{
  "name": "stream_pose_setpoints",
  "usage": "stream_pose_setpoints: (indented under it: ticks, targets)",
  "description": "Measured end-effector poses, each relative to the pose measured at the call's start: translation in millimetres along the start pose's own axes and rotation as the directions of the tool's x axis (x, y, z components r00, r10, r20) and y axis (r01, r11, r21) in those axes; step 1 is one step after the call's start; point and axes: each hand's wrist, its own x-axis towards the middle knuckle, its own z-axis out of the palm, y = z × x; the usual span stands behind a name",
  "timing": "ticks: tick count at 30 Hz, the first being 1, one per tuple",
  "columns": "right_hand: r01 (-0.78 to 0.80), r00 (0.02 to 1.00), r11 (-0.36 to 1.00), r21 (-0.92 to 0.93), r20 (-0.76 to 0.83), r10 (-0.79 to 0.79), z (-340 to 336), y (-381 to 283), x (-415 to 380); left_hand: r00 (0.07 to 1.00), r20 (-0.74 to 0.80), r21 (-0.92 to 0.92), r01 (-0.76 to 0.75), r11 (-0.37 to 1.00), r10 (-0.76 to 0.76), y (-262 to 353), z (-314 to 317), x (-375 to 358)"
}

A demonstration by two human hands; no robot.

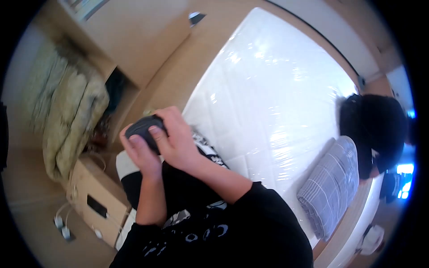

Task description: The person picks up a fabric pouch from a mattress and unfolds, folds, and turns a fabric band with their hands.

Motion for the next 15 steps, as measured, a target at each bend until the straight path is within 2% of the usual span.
stream_pose_setpoints:
  ticks: [2, 4, 6, 7, 8, 10, 11, 12, 15]
  targets:
    - [-0.005, 1.0, 1.0, -0.006, -0.015, 0.005, -10, -6, 14, 0.992, 0.117, -0.106, 0.066, 0.992, -0.053, 6, 4, 15]
    - [0.02, 0.999, 1.0, 0.01, -0.039, -0.019, -21, -13, 23, 0.957, 0.288, -0.157, 0.018, 0.987, 0.029, 25, 18, 31]
    - [0.049, 0.995, 0.999, -0.002, -0.082, -0.049, -30, -21, 27, 0.943, 0.329, -0.163, 0.006, 0.987, 0.049, 40, 30, 40]
    - [0.064, 0.991, 0.998, -0.021, -0.114, -0.066, -34, -26, 26, 0.941, 0.334, -0.153, 0.001, 0.988, 0.051, 47, 31, 44]
    - [0.071, 0.988, 0.997, -0.029, -0.135, -0.074, -36, -31, 23, 0.934, 0.332, -0.188, -0.069, 0.98, 0.13, 56, 37, 47]
    - [0.198, 0.91, 0.977, -0.077, -0.355, -0.212, -34, -39, 18, 0.908, 0.32, -0.224, -0.204, 0.953, 0.27, 76, 50, 47]
    - [0.181, 0.899, 0.982, -0.051, -0.395, -0.187, -35, -42, 15, 0.889, 0.32, -0.178, -0.282, 0.943, 0.327, 86, 50, 46]
    - [0.235, 0.861, 0.971, -0.045, -0.454, -0.23, -35, -42, 16, 0.861, 0.327, -0.139, -0.364, 0.921, 0.389, 95, 51, 46]
    - [0.26, 0.886, 0.965, -0.034, -0.388, -0.252, -36, -39, 12, 0.844, 0.232, -0.043, -0.487, 0.872, 0.483, 91, 44, 39]
